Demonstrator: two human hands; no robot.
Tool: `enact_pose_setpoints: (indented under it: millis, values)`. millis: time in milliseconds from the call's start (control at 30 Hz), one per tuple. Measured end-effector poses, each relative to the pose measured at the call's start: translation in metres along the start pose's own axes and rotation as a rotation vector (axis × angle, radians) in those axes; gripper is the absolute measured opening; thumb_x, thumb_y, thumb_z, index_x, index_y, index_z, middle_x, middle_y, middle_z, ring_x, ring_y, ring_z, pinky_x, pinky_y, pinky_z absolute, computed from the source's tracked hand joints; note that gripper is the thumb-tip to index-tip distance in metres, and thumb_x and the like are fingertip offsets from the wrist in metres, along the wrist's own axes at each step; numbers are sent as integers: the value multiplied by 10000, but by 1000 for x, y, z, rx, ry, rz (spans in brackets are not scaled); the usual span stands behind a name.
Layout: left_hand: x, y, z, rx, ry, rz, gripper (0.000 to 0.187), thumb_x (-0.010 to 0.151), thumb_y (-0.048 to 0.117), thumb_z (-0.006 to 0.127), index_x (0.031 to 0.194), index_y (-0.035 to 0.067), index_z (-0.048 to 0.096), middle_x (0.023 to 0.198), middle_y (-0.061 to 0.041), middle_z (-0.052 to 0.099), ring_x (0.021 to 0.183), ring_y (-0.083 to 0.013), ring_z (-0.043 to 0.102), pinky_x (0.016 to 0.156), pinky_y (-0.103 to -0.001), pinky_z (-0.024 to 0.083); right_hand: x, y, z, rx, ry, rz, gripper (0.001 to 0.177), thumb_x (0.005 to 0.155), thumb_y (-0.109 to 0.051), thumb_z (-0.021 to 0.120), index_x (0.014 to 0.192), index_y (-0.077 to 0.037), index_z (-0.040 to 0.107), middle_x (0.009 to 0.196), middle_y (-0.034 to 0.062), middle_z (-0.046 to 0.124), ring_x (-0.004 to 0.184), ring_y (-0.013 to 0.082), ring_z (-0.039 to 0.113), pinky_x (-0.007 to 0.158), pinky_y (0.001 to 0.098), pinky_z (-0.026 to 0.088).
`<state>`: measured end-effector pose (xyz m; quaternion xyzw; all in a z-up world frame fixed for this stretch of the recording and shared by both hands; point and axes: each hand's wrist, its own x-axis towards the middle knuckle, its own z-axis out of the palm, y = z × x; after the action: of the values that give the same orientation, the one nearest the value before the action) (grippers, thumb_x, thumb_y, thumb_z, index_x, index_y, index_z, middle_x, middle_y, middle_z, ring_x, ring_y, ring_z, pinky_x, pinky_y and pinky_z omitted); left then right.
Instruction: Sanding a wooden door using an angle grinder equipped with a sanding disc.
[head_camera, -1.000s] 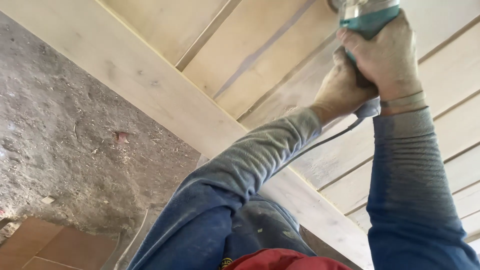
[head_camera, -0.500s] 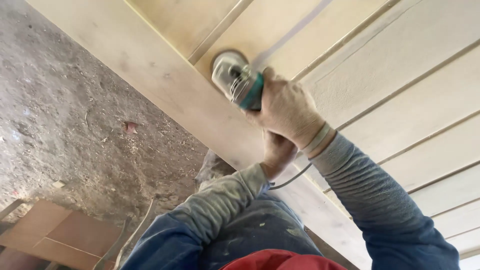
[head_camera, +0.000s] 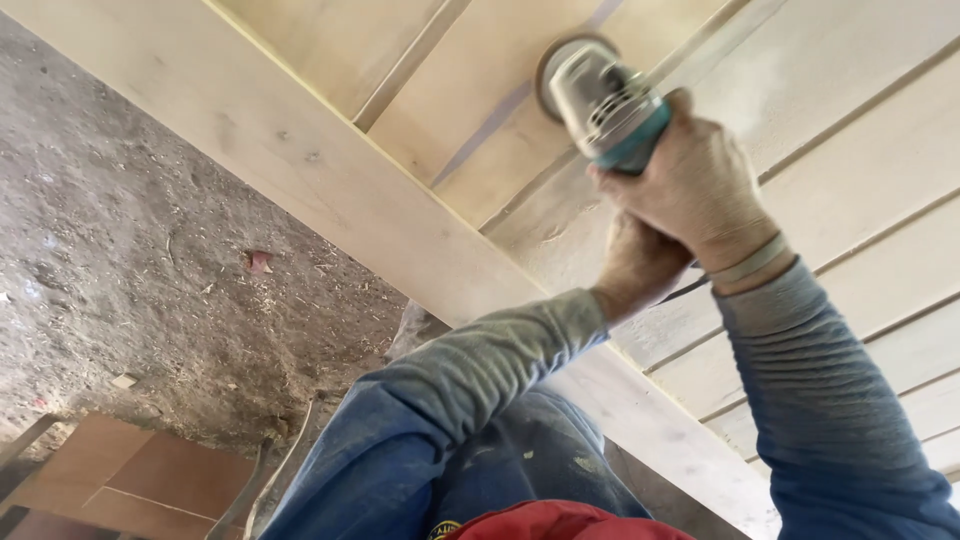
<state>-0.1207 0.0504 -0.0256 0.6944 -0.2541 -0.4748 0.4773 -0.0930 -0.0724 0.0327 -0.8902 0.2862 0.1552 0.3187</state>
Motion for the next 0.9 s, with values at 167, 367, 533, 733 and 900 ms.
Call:
enact_pose_setpoints:
  millis: [167,367,533,733,900]
  values:
    - [30,30,7,-81,-20,84,369,918,289,762,1131,15,637,988,-114,735,918,-209,724,831,-358,642,6,32,-26,-29,78,52,799,886,-423,934,1266,145,519,1039,296,713,847,357,751,743,430,645]
    - [89,46,0,-156,-163,-123,857,758,313,830,1298,-96,304,1092,-229,660,937,-310,717,813,-400,668,15,80,-41,241,293,16,491,1062,-244,862,1327,72,596,1243,206,738,1083,305,769,948,397,665]
    - [85,53,-29,-85,-72,-119,814,739,277,841,1281,-83,351,1046,-247,696,906,-329,730,815,-411,643,35,53,-40,174,287,-47,508,1003,-211,875,1303,86,591,1198,214,737,1068,318,768,943,427,654]
    - [6,11,-70,-164,160,-26,133,882,162,766,932,51,712,902,-94,756,817,-196,741,752,-361,646,50,-57,-2,143,19,-70,761,866,-371,893,1262,136,484,980,240,717,791,320,753,692,413,647]
    - [-44,-40,-83,-258,375,-17,263,967,169,734,1132,37,577,1045,-125,670,931,-203,680,790,-372,615,52,-111,36,10,-152,-190,672,900,-435,815,1195,88,515,852,205,729,676,301,750,655,437,646]
